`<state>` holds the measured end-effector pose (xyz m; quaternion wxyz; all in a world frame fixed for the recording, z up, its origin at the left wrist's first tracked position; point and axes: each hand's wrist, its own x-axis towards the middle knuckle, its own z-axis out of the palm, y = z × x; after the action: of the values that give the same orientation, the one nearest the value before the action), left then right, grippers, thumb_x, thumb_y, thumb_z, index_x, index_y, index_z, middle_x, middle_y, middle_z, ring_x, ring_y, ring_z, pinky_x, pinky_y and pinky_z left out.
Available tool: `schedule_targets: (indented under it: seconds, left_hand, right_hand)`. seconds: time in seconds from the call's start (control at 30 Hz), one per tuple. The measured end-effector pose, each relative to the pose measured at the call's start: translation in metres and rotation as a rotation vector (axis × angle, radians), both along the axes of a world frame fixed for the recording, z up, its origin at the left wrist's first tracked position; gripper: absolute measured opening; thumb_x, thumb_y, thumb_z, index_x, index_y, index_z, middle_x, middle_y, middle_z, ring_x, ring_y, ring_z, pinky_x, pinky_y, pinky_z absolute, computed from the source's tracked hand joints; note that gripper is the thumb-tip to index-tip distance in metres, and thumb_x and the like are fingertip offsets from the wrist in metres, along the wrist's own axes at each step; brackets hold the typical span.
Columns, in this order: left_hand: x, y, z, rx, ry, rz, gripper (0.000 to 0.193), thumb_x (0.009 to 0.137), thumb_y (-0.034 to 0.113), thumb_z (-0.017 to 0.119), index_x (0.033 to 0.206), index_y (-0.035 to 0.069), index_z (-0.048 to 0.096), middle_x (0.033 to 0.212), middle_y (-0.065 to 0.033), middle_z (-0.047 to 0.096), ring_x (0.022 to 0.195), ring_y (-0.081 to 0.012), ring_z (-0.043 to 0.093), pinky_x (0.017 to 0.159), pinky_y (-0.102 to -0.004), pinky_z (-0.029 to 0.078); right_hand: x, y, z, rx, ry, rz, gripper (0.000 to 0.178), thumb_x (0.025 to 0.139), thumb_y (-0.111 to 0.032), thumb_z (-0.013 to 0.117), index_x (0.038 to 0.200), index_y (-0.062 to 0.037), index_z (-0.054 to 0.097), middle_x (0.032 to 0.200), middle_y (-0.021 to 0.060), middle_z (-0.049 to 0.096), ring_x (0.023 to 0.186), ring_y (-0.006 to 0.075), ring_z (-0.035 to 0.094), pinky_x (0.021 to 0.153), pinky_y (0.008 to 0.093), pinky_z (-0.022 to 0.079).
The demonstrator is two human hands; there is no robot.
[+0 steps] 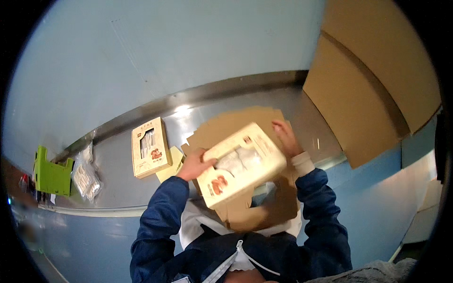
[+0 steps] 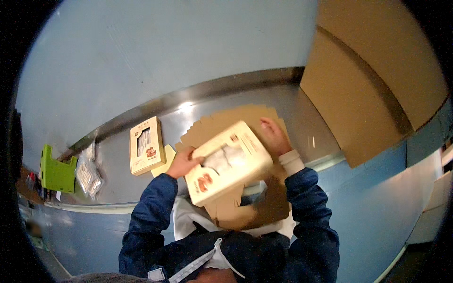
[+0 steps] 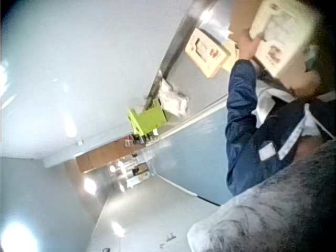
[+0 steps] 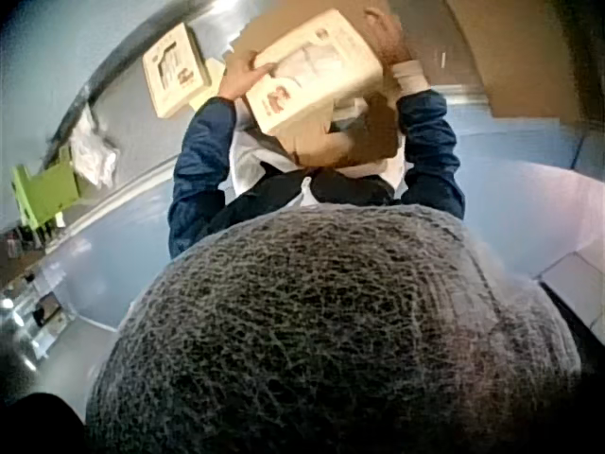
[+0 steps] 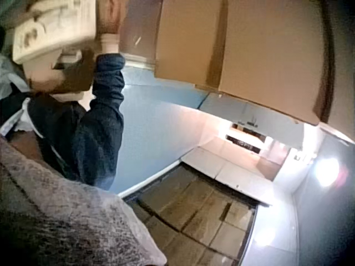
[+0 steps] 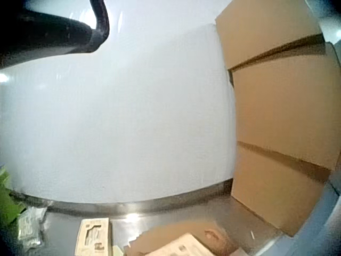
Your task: The person assembles flat cardboard boxes on a stainless steel counter. They place vacuum-sealed packages of white food items into the boxes, close the lids, and stack the finished packages. The person repeats this process multiple times throughout the video.
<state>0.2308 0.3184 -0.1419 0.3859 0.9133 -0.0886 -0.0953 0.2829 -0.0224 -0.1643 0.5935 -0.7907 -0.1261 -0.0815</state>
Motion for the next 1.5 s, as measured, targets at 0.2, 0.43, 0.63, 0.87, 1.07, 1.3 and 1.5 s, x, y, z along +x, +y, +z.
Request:
schedule_targets:
  seconds: [0.2,0.43,0.63,0.87,1.07,1.3,1.5]
  left_hand:
    - [-0.021,-0.001,-0.024,-1.192,0.644,0.087,0.038,0.088,0.032,0.051,0.110,0.001,0.053,0.090,-0.0125,0.060,0.072,-0.0204,0.058,0.067,-0.0309,0.049]
    - [-0.046,-0.044,0.004,-1.414,0.731,0.060,0.045,0.090,0.039,0.045,0.117,0.003,0.049,0.098,-0.0171,0.057,0.074,-0.0287,0.059,0.067,-0.0382,0.050]
    - [-0.041,-0.041,-0.038,-1.492,0.822,0.057,0.056,0.090,0.047,0.038,0.123,0.003,0.044,0.105,-0.0204,0.055,0.079,-0.0354,0.059,0.066,-0.0450,0.052]
    - [-0.054,-0.051,-0.025,-1.485,0.724,-0.034,0.045,0.092,0.037,0.044,0.124,0.004,0.043,0.108,-0.0162,0.055,0.086,-0.0303,0.058,0.072,-0.0429,0.051]
    - [-0.061,-0.078,-0.018,-1.414,0.687,-0.140,0.044,0.092,0.038,0.043,0.120,0.003,0.047,0.102,-0.0141,0.058,0.083,-0.0264,0.060,0.070,-0.0382,0.052]
    - [-0.069,-0.068,-0.012,-1.268,0.574,0.067,0.044,0.092,0.039,0.042,0.115,0.002,0.051,0.094,-0.0125,0.061,0.077,-0.0243,0.062,0.067,-0.0344,0.053]
    - [-0.023,0.077,0.011,-0.699,0.198,0.423,0.038,0.091,0.036,0.045,0.101,0.001,0.057,0.088,-0.0086,0.064,0.070,-0.0149,0.061,0.061,-0.0290,0.049]
  right_hand:
    - [-0.036,0.026,-0.024,0.385,0.352,0.260,0.038,0.092,-0.025,0.050,0.122,-0.0023,0.047,0.111,0.0056,0.056,0.091,0.0164,0.057,0.079,0.0284,0.047]
    - [-0.078,0.085,-0.026,0.464,0.438,0.529,0.034,0.092,-0.020,0.053,0.119,-0.0008,0.046,0.099,0.0068,0.057,0.079,0.0131,0.058,0.066,0.0255,0.049]
    - [-0.085,0.092,-0.019,0.341,0.550,0.377,0.012,0.088,-0.016,0.057,0.088,-0.0038,0.055,0.072,-0.0001,0.056,0.062,0.0078,0.053,0.054,0.0224,0.046]
    - [-0.080,0.068,-0.027,0.371,0.220,0.108,0.010,0.089,-0.013,0.056,0.086,-0.0031,0.054,0.074,-0.0003,0.056,0.068,0.0092,0.055,0.060,0.0236,0.048]
    - [-0.051,0.038,-0.024,0.573,0.320,0.128,0.011,0.087,-0.010,0.058,0.087,-0.0003,0.052,0.081,0.0038,0.056,0.062,0.0119,0.058,0.057,0.0251,0.049]
    - [-0.037,-0.022,-0.056,0.506,0.227,-0.038,0.013,0.081,-0.014,0.061,0.091,-0.0063,0.058,0.075,0.0040,0.056,0.068,0.0140,0.054,0.059,0.0295,0.045]
    - [-0.011,-0.111,-0.025,-0.578,0.316,-0.491,0.014,0.082,-0.011,0.055,0.093,-0.0019,0.057,0.099,0.0212,0.059,0.093,0.0382,0.055,0.077,0.0399,0.045]
